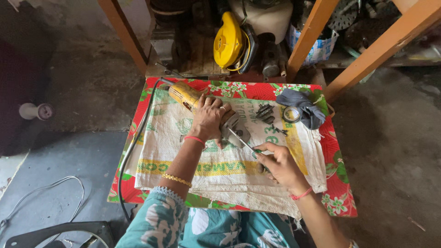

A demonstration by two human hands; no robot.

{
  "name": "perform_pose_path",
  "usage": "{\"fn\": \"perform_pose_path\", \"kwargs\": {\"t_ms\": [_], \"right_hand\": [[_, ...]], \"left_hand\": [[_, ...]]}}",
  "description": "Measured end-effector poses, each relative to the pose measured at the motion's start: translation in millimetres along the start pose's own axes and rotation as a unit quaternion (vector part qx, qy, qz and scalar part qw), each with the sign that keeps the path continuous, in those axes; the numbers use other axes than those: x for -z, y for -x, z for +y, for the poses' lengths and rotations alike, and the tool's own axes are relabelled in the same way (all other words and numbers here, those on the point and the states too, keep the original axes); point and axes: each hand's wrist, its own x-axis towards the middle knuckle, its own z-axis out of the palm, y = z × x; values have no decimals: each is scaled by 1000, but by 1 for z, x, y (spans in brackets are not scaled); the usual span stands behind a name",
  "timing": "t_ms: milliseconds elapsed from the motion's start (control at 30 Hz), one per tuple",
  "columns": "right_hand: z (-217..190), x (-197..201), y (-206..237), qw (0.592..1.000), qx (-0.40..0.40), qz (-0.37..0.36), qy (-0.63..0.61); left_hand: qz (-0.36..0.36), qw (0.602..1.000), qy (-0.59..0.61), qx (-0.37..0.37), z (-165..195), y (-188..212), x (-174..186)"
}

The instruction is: The person disassembles a yellow electric drill by unscrewing the housing with a screwdriver, removes the internal rotor, and then reassembles the drill by screwing the housing back together.

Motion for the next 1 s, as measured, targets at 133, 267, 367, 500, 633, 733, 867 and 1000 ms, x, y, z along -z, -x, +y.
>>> {"fn": "perform_pose_path", "kwargs": {"t_ms": [133, 267, 367, 500, 633, 733, 867, 1000], "right_hand": [[-10, -7, 4, 979, 115, 28, 167], [-16, -20, 16, 916, 216, 132, 310], [-20, -20, 16, 923, 207, 130, 297], [-18, -12, 11, 909, 294, 114, 271], [-13, -3, 0, 983, 104, 48, 147], [-12, 16, 0, 980, -63, -49, -180], [-4, 27, 5, 932, -76, -18, -353], [12, 12, 9, 939, -64, 8, -337]], "left_hand": [[2, 1000, 4, 8, 1, 2, -2], [-14, 1000, 2, 9, 3, -3, -4], [-2, 1000, -14, -15, 2, -6, -2], [-4, 1000, -4, -11, -1, -4, -1], [-7, 1000, 5, -9, -2, -6, 1], [0, 1000, -2, -11, -2, -8, 2], [7, 999, -22, -25, -5, -7, 0], [-9, 999, -31, -19, -5, -8, -2]]}}
